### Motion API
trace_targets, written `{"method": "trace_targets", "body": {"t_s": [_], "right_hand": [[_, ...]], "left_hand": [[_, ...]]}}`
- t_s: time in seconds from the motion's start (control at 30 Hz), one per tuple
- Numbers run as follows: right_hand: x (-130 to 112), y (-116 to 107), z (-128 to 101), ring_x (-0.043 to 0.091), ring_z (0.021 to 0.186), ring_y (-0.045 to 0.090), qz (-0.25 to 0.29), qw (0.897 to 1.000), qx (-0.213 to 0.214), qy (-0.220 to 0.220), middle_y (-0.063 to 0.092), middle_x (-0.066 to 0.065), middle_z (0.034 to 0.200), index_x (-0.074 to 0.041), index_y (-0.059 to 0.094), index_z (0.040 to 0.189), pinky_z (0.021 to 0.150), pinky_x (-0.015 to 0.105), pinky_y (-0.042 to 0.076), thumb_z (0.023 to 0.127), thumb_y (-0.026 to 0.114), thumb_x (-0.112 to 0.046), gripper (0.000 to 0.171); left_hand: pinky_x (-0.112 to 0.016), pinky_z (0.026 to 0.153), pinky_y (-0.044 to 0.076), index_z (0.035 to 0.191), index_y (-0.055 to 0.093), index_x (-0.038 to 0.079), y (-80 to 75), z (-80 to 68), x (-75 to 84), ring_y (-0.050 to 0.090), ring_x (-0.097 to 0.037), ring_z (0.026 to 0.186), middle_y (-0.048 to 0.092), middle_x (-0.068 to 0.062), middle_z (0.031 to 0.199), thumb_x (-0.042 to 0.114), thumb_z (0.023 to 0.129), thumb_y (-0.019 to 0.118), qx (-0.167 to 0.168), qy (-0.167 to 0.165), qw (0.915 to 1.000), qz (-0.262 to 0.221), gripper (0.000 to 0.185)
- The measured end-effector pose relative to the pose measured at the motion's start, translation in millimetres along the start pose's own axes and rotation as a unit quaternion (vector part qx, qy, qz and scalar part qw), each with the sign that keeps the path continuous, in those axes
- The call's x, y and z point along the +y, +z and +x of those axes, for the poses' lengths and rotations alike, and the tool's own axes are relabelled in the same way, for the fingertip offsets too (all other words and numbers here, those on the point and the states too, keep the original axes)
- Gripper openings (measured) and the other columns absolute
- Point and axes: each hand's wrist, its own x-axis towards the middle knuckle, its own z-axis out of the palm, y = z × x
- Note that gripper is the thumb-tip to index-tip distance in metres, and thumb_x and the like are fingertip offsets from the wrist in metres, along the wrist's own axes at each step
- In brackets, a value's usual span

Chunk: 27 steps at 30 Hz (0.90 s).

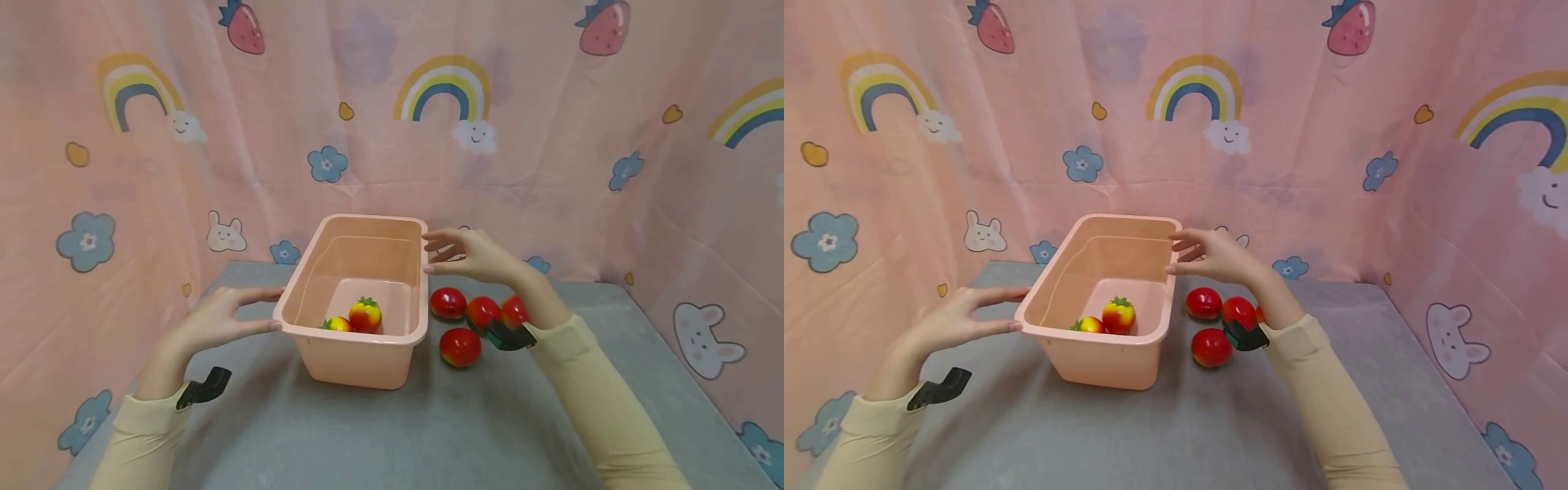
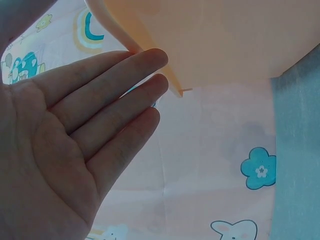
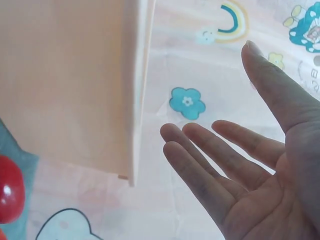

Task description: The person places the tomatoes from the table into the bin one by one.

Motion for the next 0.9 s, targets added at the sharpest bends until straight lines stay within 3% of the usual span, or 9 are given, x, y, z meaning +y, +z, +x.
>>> {"method": "trace_targets", "body": {"t_s": [0.57,0.9], "right_hand": [[38,19,-32,0.030,0.114,0.061,0.054,0.995,-0.005,0.079,0.058,0.013,0.131,-0.015,0.047,0.138,0.087,0.044,0.053,0.082,0.074,-0.034,0.065],[54,35,-44,0.033,0.117,0.058,0.047,0.993,-0.006,0.112,0.059,0.010,0.131,-0.018,0.051,0.136,0.087,0.044,0.054,0.080,0.074,-0.043,0.066]], "left_hand": [[-0.054,0.094,0.045,0.135,0.055,0.020,-1.0,-1.8,1.5,0.055,-0.025,0.121,0.064,-0.001,0.125,0.048,0.083,0.069,0.002,0.006,1.0000,-0.003,0.061],[-0.053,0.094,0.045,0.135,0.055,0.020,0.5,-0.9,0.8,0.055,-0.025,0.122,0.064,-0.001,0.125,0.048,0.082,0.069,0.003,0.006,1.0000,-0.003,0.061]]}}
